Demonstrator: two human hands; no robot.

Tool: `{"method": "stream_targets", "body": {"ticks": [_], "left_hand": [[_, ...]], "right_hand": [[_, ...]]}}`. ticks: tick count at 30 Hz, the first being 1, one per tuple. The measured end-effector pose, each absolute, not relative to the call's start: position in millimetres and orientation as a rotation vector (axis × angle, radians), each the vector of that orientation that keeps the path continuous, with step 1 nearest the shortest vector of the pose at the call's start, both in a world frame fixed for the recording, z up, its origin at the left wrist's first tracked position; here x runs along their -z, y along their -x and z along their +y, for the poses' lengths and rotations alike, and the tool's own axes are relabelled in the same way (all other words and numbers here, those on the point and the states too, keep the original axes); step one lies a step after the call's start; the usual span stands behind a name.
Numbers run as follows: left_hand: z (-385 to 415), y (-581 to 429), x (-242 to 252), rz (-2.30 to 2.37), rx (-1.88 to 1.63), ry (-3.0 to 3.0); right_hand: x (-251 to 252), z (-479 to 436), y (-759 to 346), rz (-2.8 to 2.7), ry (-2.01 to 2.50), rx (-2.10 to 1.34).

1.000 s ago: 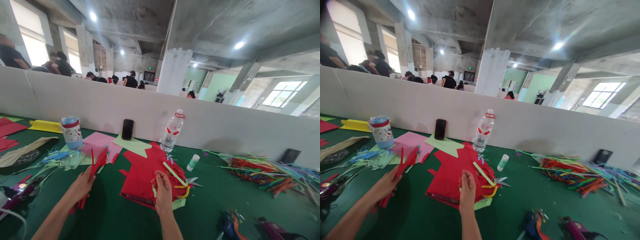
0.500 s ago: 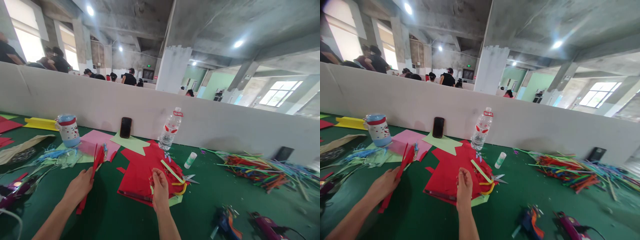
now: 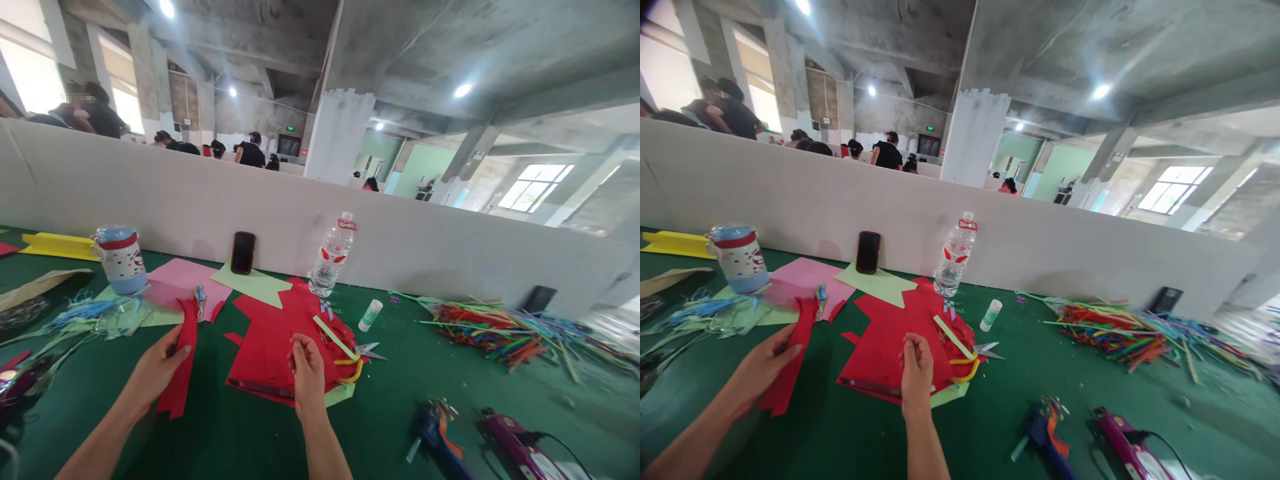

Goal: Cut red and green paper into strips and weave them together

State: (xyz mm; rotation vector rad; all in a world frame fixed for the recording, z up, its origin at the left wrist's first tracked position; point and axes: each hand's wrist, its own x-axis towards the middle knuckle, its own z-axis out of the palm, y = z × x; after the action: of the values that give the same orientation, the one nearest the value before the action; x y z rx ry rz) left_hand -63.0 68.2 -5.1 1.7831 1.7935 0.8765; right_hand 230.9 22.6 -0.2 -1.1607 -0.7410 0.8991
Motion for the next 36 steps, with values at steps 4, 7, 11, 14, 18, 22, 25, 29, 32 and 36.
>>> {"method": "stream_targets", "body": {"ticks": [4, 7, 11, 14, 18, 22, 25, 29, 32, 36], "left_hand": [[64.6, 55.4, 12.6, 1.77, -0.672, -1.877], [63.0, 57.7, 14.5, 1.87, -0.576, -1.925], [61.7, 64.6, 10.2, 1.976, -0.501, -1.999], [63.8, 67.5, 4.8, 1.985, -0.526, -2.07], [74.4, 66.1, -1.3, 1.933, -0.655, -2.151], [89.6, 62.5, -2.5, 1.884, -0.794, -2.136], [96.6, 61.9, 2.2, 1.824, -0.868, -2.097], [96.7, 64.6, 15.8, 1.787, -0.941, -2.019], [93.5, 66.9, 26.2, 1.805, -0.974, -1.948], [91.9, 68.5, 35.6, 1.701, -1.116, -1.925]], "right_hand": [[-3.9, 20.7, -227.3, -0.785, 1.18, -0.902], [-6.8, 19.1, -226.0, -0.821, 1.2, -0.904], [-7.3, 16.0, -220.2, -0.89, 1.214, -0.907], [-7.1, 12.1, -212.4, -0.951, 1.214, -0.926], [-18.9, 13.6, -204.9, -1.059, 1.201, -0.948], [-41.8, 47.3, -206.6, -1.304, 1.185, -0.938], [-49.3, 99.1, -212.6, -1.344, 1.215, -0.96], [-41.4, 181.3, -218.8, -1.303, 1.314, -1.02], [-30.9, 237.9, -213.8, -1.261, 1.378, -1.058], [-19.6, 298.9, -199.6, -1.225, 1.443, -1.076]]}}
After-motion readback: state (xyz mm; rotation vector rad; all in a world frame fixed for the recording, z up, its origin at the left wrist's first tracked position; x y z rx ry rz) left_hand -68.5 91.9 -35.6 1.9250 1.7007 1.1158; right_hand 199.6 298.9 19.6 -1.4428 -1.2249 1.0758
